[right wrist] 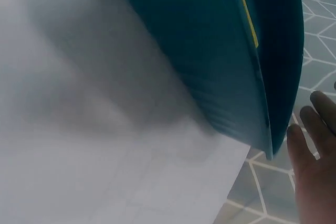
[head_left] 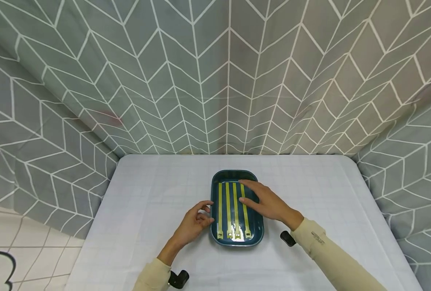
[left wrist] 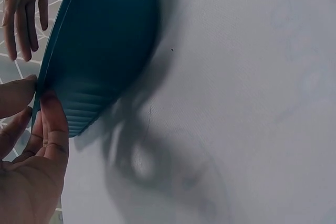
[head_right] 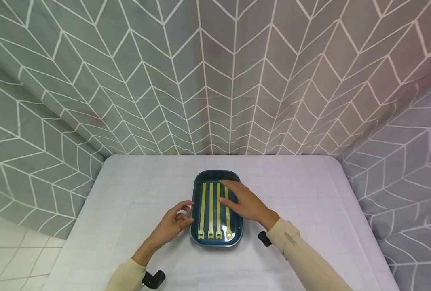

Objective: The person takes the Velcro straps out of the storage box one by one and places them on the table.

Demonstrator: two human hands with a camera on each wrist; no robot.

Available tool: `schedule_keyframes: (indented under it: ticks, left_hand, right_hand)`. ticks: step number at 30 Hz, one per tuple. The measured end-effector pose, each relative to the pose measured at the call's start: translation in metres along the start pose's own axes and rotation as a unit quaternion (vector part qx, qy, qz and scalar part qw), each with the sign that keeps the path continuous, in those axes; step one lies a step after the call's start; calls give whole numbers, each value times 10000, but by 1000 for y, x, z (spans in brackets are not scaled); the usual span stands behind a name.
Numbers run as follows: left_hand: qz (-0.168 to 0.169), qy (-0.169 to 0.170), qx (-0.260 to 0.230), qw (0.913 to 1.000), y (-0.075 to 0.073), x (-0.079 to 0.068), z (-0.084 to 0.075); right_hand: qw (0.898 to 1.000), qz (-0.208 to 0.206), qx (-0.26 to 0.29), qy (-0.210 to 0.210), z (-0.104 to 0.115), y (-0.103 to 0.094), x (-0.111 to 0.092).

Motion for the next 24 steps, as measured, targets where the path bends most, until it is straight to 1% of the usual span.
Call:
schedule_keyframes:
  ticks: [4, 7, 11, 16, 22, 24]
  left_hand:
    - [75, -108, -125, 9998, 0, 0, -1]
    - [64, -176, -165, 9997, -1, 1, -1]
    - [62, -150, -194, 9997, -2, 1, -1]
    - [150, -152, -220, 9995, -2, 1, 2]
    - [218, -124, -207, 9995, -3, 1, 0]
    - [239, -134, -188, 9994, -4, 0, -1]
  right_hand:
    - [9997, 188, 122, -122, 0, 3, 8]
    - [9992, 260, 124, -282, 1, 5, 14]
    - [9984, 348, 111, -431, 3, 6, 21]
    - [9966, 641, 33, -519, 6, 7, 29]
    - [9902, 808, -286, -1099, 8, 12, 45]
    - [9873, 873, -315, -1290, 10, 13, 50]
Point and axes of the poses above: each hand's wrist, its own x-axis towards the middle knuckle, its own y-axis out of the palm, z = x × y, the point moved 1 cm from there along x, towards the middle knuckle, and after that the axes turned 11 degrees about -x, right-handed, at the moved point
